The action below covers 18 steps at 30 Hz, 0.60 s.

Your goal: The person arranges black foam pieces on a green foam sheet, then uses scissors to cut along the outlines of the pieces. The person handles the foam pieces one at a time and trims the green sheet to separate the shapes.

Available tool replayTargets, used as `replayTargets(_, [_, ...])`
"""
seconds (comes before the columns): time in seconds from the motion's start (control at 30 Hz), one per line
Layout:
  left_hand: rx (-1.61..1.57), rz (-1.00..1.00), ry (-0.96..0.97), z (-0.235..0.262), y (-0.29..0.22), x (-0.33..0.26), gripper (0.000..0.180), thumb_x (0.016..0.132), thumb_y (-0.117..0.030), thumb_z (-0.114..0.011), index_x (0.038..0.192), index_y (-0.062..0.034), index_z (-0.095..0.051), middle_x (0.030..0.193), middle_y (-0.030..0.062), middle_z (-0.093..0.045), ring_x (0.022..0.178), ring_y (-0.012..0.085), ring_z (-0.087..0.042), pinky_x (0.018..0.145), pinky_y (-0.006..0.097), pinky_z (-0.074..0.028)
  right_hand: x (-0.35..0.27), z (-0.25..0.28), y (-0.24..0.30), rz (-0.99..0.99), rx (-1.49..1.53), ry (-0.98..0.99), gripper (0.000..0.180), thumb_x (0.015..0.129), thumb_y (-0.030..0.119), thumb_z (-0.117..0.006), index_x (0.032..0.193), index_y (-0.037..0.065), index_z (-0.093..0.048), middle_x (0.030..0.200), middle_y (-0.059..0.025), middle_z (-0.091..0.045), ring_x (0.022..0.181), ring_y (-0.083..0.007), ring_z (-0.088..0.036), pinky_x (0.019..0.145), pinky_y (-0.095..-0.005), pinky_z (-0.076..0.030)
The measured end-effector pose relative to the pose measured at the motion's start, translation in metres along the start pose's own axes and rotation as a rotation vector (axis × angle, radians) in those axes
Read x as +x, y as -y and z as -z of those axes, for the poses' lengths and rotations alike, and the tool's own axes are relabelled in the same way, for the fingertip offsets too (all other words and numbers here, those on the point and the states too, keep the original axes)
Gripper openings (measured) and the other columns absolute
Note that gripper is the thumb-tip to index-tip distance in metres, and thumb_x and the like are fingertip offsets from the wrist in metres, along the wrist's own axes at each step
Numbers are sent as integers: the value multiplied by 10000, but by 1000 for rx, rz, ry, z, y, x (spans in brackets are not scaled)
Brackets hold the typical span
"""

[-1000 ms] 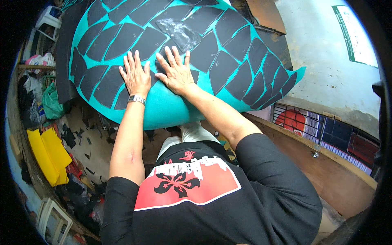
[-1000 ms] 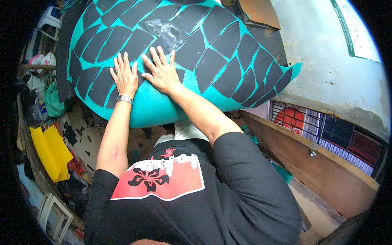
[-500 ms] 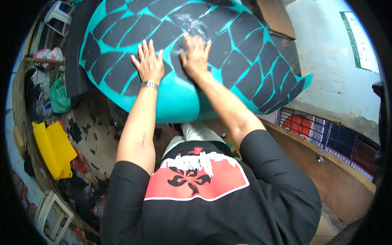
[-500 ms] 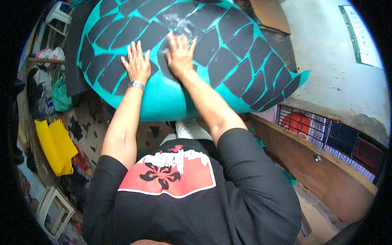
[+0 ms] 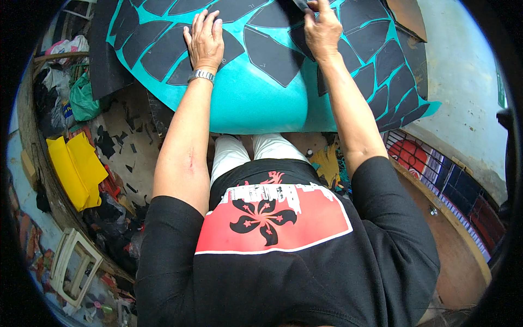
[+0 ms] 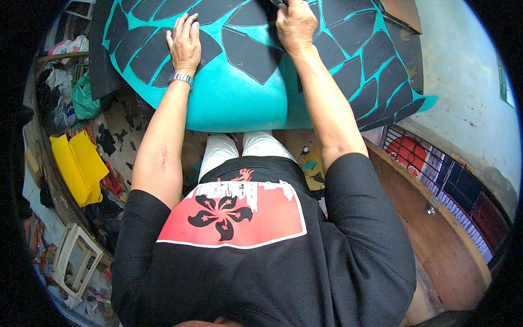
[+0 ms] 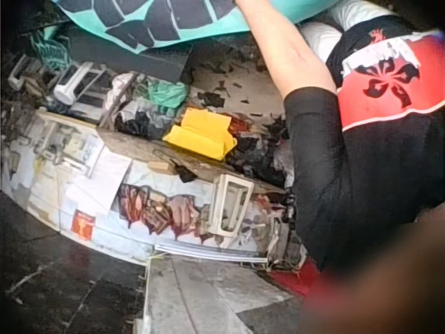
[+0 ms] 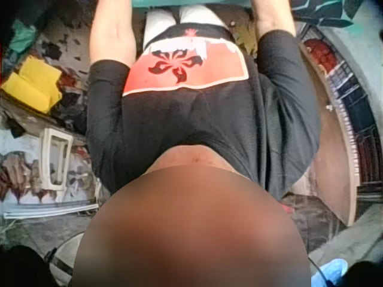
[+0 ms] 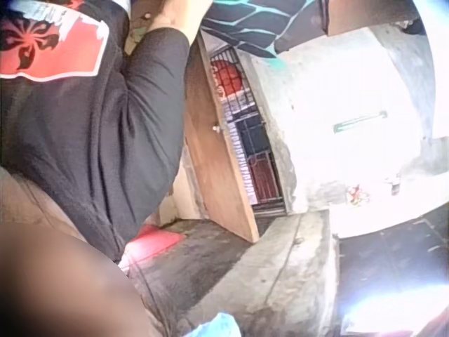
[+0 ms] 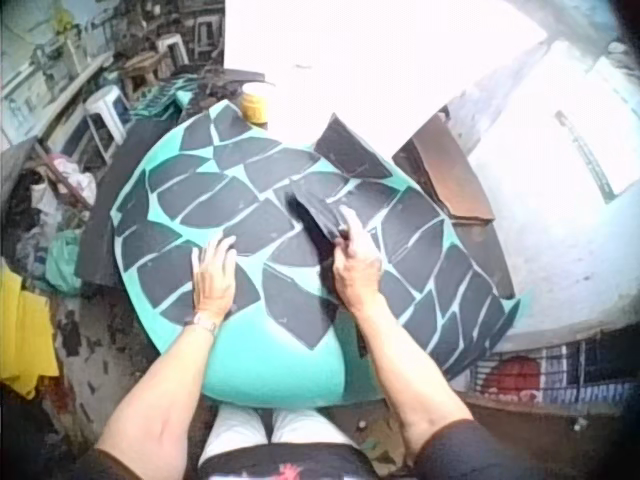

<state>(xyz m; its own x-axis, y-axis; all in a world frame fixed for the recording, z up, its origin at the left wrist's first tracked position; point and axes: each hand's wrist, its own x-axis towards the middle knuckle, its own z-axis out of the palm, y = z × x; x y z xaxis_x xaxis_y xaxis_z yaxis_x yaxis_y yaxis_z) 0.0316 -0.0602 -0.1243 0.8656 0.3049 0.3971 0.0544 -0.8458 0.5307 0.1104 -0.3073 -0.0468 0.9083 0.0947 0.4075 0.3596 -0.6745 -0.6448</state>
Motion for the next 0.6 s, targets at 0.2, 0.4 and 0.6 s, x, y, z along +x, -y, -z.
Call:
replayTargets(0.2, [-15, -40, 88, 7, -5, -4, 332, 956, -364, -595, 1250, -217, -648, 1426, 79, -531, 1410, 297, -382, 1167, 592, -192, -24, 31, 20, 167, 65, -9, 626, 789, 18, -726, 1377, 121, -537, 1091, -125, -684, 959, -244, -685, 888, -354, -547])
replayTargets(0.4, [235, -203, 376, 30, -5, -21, 641, 974, -500, -512, 1533, -219, -371, 1622, 112, -274, 1501, 361, -204, 1179, 618, -137, -35, -5, 12, 7, -109, 108, 697, 809, 143, -751, 1435, 140, -444, 1290, -172, -593, 1202, -351, -553, 1008, -452, -470])
replayTargets(0.6, [350, -181, 378, 32, -9, -24, 678, 956, -541, -520, 1541, -241, -355, 1635, 95, -250, 1515, 353, -166, 1157, 672, -113, -18, -39, -15, 118, -421, 223, 567, 798, 22, -656, 1340, 123, -524, 1121, -110, -644, 1087, -327, -597, 915, -441, -499])
